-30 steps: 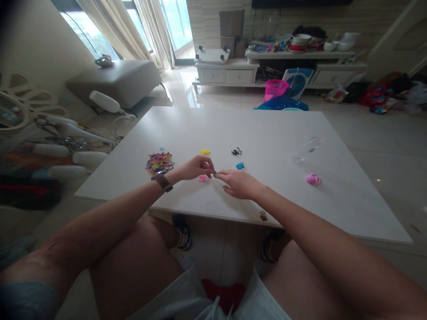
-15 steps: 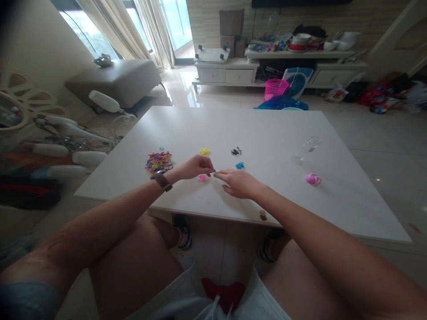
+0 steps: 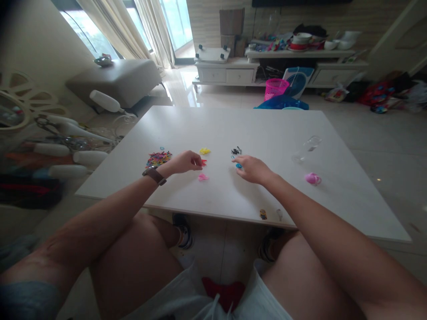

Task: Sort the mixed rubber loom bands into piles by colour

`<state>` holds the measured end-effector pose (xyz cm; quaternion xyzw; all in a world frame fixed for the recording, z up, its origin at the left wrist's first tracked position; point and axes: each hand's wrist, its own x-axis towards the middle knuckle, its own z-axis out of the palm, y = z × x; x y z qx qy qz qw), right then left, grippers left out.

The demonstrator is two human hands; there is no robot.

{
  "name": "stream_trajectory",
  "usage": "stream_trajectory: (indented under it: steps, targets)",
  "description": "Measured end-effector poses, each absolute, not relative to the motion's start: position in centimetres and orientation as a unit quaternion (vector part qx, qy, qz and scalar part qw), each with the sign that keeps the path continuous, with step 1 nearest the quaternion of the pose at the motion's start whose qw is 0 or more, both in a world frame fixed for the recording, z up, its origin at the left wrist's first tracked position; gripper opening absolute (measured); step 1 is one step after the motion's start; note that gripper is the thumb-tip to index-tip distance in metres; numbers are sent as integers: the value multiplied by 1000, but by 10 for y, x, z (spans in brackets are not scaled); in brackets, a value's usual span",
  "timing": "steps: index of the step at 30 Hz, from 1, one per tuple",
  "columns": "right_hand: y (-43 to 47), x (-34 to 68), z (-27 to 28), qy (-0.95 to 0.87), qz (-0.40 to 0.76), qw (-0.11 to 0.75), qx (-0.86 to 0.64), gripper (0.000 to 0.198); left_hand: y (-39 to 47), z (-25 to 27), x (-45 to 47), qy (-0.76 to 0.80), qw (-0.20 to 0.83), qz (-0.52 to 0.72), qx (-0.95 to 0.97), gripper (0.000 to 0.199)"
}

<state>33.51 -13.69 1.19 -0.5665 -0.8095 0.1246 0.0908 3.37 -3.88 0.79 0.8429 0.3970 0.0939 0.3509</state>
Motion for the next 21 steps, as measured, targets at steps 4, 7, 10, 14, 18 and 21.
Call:
stream_trajectory:
  steps: [4,7,10,14,18,21]
  targets:
    - [-134,338,8,-804,126,85,-576,38,-43,6,32,382,334,52,860,11]
    - [-134,338,9,-802,123,82,-578,38,-49,6,35,380,333,22,862,11]
    - [-134,338,10,-797,115,73,-588,38,-51,6,37,378,332,11,864,12]
    - [-134,339,14,-785,99,62,-609,39,-48,4,35,388,331,15,860,17]
    - [-133,342,14,-769,96,52,-630,38,-45,3,33,408,333,25,850,20]
    - [-131,343,12,-764,100,48,-636,38,-46,3,33,407,334,21,850,20]
